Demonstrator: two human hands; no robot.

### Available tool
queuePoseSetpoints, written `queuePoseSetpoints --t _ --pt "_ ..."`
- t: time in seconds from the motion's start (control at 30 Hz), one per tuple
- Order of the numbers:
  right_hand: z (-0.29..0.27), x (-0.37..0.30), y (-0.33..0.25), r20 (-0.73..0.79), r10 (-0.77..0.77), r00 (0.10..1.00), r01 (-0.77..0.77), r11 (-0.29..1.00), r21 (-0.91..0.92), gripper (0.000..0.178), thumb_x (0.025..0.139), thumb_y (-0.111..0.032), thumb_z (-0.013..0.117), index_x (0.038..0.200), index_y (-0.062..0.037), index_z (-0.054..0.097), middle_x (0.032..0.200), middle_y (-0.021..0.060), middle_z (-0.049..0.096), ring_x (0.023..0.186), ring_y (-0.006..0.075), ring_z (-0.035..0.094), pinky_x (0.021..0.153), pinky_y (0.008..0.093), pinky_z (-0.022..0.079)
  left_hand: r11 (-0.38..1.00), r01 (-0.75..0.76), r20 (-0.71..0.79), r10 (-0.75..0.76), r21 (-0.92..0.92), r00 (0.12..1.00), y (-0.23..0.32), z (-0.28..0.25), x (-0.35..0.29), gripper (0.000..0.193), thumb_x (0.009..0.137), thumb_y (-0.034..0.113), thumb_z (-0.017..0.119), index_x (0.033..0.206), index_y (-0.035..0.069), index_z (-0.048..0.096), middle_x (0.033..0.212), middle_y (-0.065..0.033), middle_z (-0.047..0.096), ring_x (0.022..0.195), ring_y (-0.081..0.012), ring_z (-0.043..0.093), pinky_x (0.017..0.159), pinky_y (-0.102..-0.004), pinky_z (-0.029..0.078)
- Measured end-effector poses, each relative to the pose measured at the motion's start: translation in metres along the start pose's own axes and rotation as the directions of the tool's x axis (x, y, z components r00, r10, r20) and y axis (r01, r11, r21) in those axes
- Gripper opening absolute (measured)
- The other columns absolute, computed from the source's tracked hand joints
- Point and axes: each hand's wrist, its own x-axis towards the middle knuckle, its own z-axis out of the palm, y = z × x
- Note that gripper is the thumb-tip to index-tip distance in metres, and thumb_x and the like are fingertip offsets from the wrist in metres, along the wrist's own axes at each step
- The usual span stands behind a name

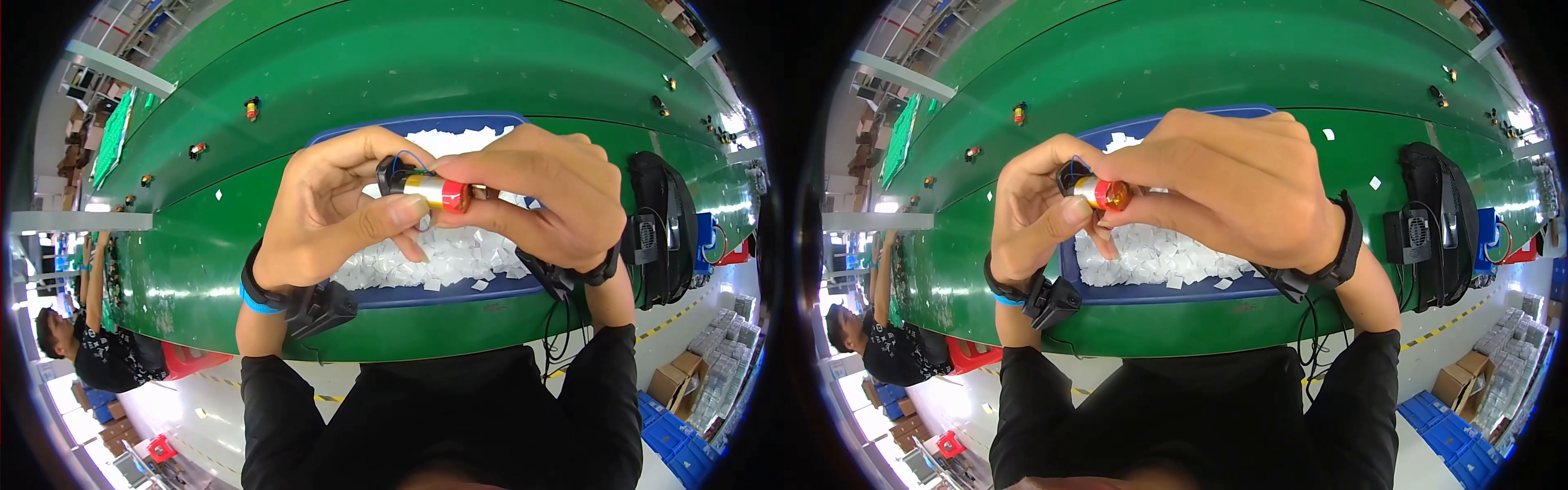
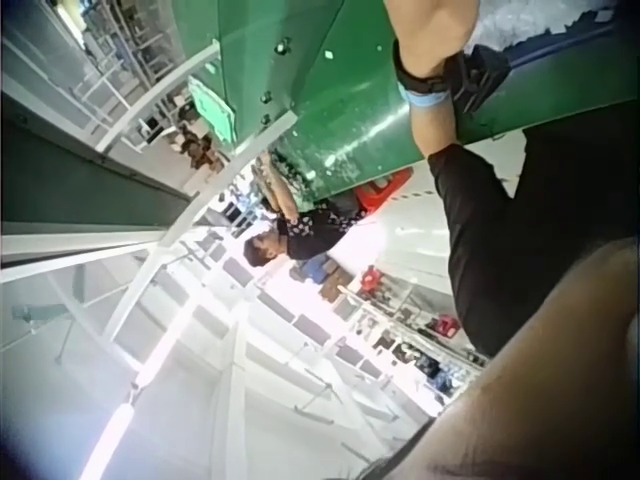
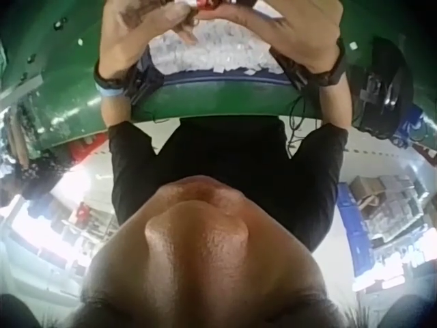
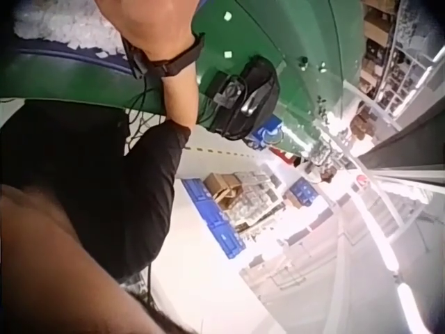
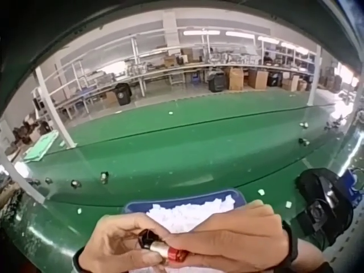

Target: Assembling small electronic components including batteries and wires at a factory workstation.

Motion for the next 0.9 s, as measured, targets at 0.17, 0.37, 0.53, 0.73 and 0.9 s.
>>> queuePoseSetpoints --t 0.17,0.37,0.53,0.73,0.9 --pt "-0.002 -0.003 0.002 0.022 0.024 0.999 -0.024 1.000 -0.019 0.040 0.065 -0.007 0.086 0.101 -0.0006 0.070 0.085 0.0098 0.070 0.069 0.0174 0.068 0.056 0.0247 0.053 0.999 -0.031 -0.099 0.032 0.008 0.995 -0.002 0.010 0.002 0.025 0.089 0.004 0.065 0.110 -0.008 0.058 0.096 -0.0152 0.063 0.083 -0.0173 0.064 0.062 -0.0307 0.061" --pt "-0.018 0.009 0.002 0.157 0.111 0.981 -0.135 0.980 0.146 0.034 0.069 -0.006 0.084 0.100 -0.0016 0.071 0.091 0.0104 0.068 0.072 0.0163 0.063 0.060 0.0249 0.049 0.984 0.092 -0.138 -0.070 0.155 0.988 0.002 0.008 0.002 0.023 0.086 0.005 0.071 0.104 -0.005 0.061 0.088 -0.0092 0.063 0.081 -0.0130 0.062 0.061 -0.0283 0.060" --pt "-0.008 0.003 0.004 0.144 0.140 0.980 -0.158 0.979 0.127 0.023 0.075 -0.003 0.079 0.096 -0.0014 0.069 0.090 0.0093 0.064 0.073 0.0151 0.060 0.061 0.0251 0.046 0.917 0.077 -0.124 -0.031 0.392 0.992 -0.003 0.010 0.003 0.019 0.080 0.007 0.077 0.092 -0.001 0.064 0.078 -0.0026 0.061 0.073 -0.0088 0.059 0.058 -0.0248 0.056" --pt "-0.001 -0.003 -0.004 0.233 0.374 0.898 -0.416 0.894 0.167 0.011 0.080 0.000 0.073 0.087 -0.0005 0.065 0.081 0.0057 0.060 0.069 0.0133 0.059 0.058 0.0227 0.046 0.872 0.038 -0.091 0.008 0.488 0.996 -0.013 0.009 0.005 0.019 0.077 0.008 0.079 0.086 0.001 0.064 0.073 -0.0006 0.059 0.068 -0.0075 0.057 0.056 -0.0230 0.054" --pt "0.001 0.000 -0.006 0.246 0.494 0.834 -0.540 0.822 0.181 0.009 0.082 0.000 0.071 0.087 -0.0004 0.063 0.082 0.0046 0.059 0.068 0.0129 0.058 0.058 0.0226 0.047 0.862 0.026 -0.064 0.007 0.505 0.998 -0.012 0.006 0.005 0.020 0.078 0.008 0.078 0.090 0.000 0.065 0.076 -0.0026 0.060 0.069 -0.0084 0.057 0.057 -0.0237 0.055"
